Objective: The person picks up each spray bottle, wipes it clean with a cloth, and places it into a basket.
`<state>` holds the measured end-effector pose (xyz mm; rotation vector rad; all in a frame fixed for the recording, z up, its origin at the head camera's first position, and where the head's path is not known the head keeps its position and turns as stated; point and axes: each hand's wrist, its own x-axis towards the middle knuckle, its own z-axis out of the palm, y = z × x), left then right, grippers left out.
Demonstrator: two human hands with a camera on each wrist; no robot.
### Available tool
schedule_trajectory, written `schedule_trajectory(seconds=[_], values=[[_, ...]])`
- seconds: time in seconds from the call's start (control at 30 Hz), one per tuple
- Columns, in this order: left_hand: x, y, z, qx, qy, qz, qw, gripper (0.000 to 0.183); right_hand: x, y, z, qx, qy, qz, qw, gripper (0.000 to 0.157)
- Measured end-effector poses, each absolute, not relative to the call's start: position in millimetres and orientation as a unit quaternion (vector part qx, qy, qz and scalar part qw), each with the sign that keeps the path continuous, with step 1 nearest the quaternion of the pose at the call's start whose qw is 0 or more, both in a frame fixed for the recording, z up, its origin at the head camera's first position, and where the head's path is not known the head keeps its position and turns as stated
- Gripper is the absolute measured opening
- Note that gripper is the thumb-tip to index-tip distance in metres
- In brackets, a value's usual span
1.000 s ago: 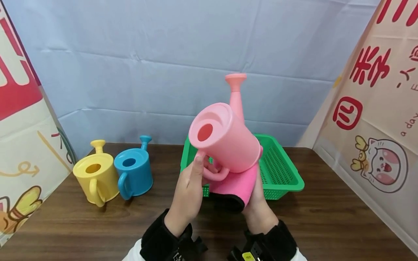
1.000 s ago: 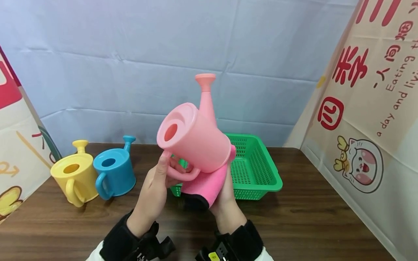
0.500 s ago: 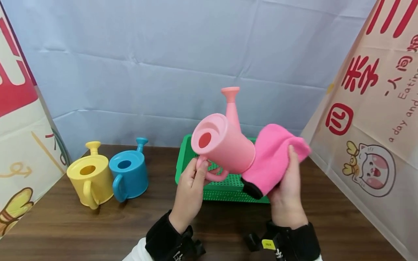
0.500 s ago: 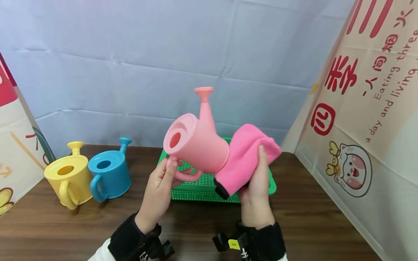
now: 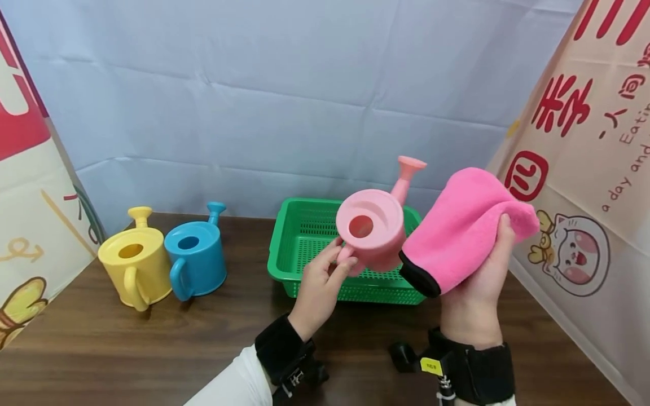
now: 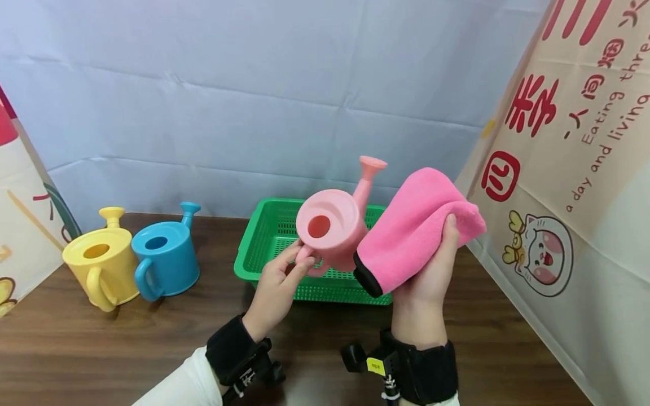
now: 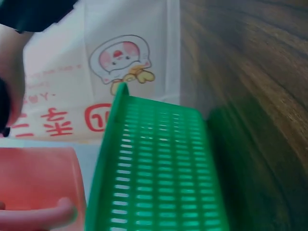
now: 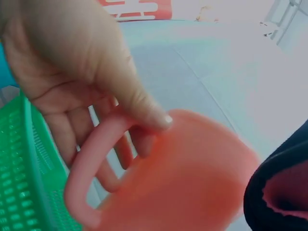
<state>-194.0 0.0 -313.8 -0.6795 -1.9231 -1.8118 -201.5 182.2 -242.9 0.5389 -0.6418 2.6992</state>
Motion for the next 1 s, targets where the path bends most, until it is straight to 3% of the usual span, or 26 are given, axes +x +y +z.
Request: schedule_trajectory(seconds=[0.43,0.7,1.0], values=[[-231,25,-343,-0.213,-0.706,-0.628,0.249,0.025,-199,188,-238,0.186,-0.232,0.936,0.190,0.037],[-241,42,-338,-0.160,-0.825,-0.459,0.288,0.029,-197,191,-234,0.183,-0.234,0.928,0.224,0.040],[-246,63,-346,-0.149,-0.900,-0.284,0.294,0.022,-195,192,-234,0.191,-0.249,0.936,0.158,0.044]])
